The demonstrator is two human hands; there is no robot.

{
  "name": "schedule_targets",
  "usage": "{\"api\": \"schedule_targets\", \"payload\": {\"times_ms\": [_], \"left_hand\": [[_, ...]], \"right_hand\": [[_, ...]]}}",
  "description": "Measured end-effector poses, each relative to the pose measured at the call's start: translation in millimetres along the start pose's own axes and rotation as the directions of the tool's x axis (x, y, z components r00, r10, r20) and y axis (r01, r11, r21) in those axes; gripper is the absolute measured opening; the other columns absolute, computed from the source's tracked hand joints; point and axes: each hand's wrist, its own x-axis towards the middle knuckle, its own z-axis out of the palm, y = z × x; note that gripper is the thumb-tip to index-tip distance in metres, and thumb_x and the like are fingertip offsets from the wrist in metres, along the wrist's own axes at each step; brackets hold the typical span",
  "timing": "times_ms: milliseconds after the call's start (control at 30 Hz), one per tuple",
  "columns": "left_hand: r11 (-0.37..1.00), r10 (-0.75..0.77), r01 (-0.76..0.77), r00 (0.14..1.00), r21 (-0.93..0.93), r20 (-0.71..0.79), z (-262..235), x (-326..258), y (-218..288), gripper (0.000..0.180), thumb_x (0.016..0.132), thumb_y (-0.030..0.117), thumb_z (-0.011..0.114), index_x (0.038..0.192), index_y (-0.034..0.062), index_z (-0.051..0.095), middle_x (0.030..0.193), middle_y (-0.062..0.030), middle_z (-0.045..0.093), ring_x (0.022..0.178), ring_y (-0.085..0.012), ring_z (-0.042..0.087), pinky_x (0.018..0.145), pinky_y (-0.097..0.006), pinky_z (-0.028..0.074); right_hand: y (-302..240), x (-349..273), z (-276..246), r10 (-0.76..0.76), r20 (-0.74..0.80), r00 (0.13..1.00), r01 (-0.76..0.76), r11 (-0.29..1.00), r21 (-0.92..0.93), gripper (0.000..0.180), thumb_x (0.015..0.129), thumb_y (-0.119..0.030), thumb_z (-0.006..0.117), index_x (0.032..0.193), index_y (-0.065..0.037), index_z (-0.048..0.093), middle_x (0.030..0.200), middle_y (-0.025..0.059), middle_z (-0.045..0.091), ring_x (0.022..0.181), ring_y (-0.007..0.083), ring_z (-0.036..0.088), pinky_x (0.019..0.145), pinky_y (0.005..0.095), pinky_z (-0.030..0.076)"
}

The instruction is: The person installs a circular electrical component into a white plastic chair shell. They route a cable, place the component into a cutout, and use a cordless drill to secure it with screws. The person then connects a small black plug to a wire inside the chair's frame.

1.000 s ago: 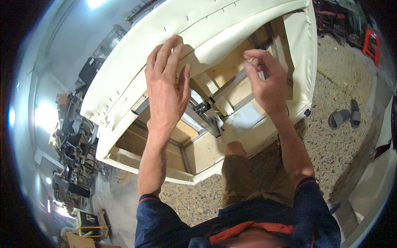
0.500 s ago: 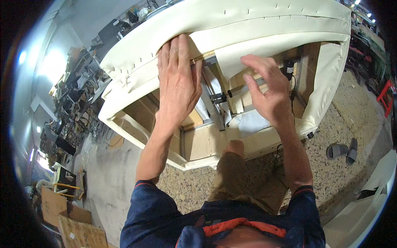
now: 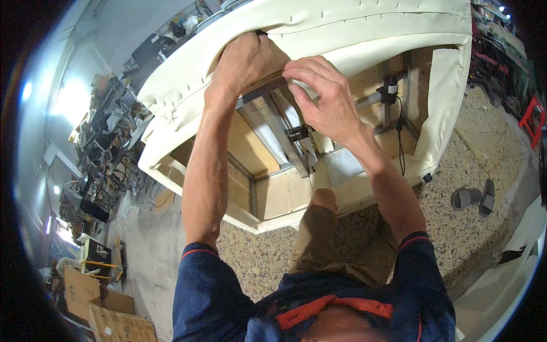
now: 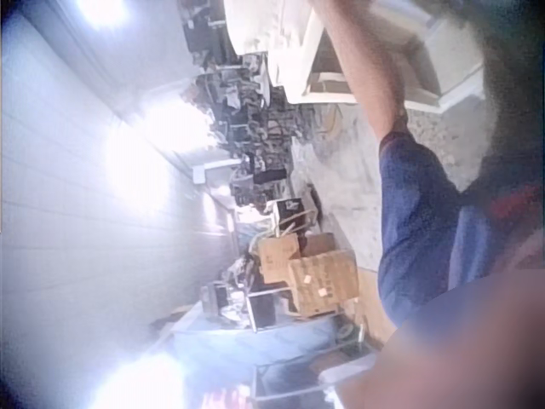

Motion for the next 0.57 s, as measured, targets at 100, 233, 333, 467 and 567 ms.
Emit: {"api": "schedule_targets", "payload": {"times_ms": [100,233,333,467,567], "left_hand": [[0.999,-0.044,0.044,0.952,0.007,0.302,-17,17,-4,0.057,0.103,0.043,0.039,0.123,-0.0036,0.064,0.12,-0.0299,0.068,0.108,-0.0398,0.067,0.098,-0.046,0.049],[0.996,-0.035,0.061,0.939,-0.067,0.342,-27,11,-3,0.058,0.106,0.045,0.036,0.125,-0.0018,0.065,0.127,-0.0252,0.067,0.112,-0.0365,0.064,0.1,-0.047,0.048],[0.994,-0.041,0.002,0.935,0.112,0.353,-24,15,0,0.052,0.106,0.04,0.039,0.122,-0.0017,0.065,0.124,-0.0221,0.068,0.11,-0.0325,0.065,0.099,-0.046,0.049],[0.94,0.048,-0.18,0.91,0.288,0.411,-9,32,-7,0.04,0.103,0.03,0.044,0.114,-0.0016,0.065,0.115,-0.0164,0.07,0.104,-0.0318,0.065,0.093,-0.045,0.051],[0.885,0.158,-0.318,0.891,0.34,0.425,-1,46,-24,0.024,0.096,0.018,0.053,0.104,0.0011,0.069,0.113,-0.0191,0.07,0.104,-0.0326,0.068,0.088,-0.044,0.055]], "right_hand": [[-3,-14,-2,0.174,0.034,0.984,-0.177,0.972,0.153,0.025,0.09,0.002,0.071,0.115,-0.001,0.072,0.109,0.0112,0.075,0.098,0.0235,0.071,0.083,0.0342,0.057],[-3,-45,-1,0.541,0.223,0.811,-0.563,0.619,0.547,0.02,0.097,-0.006,0.069,0.115,0.002,0.071,0.105,0.0124,0.075,0.089,0.0189,0.071,0.076,0.0298,0.056],[17,-57,11,0.78,0.227,0.583,-0.592,0.217,0.776,0.048,0.099,-0.029,0.071,0.132,0.004,0.059,0.116,0.0164,0.07,0.099,0.0238,0.07,0.085,0.0352,0.056],[47,-48,20,0.809,0.293,0.509,-0.401,-0.078,0.913,0.082,0.095,-0.048,0.073,0.15,0.001,0.037,0.146,0.0179,0.05,0.128,0.0304,0.055,0.11,0.0467,0.046],[52,-29,28,0.678,0.267,0.685,-0.178,-0.2,0.964,0.078,0.093,-0.042,0.076,0.149,0.0,0.042,0.148,0.0138,0.05,0.136,0.0285,0.049,0.12,0.0492,0.035]]}}
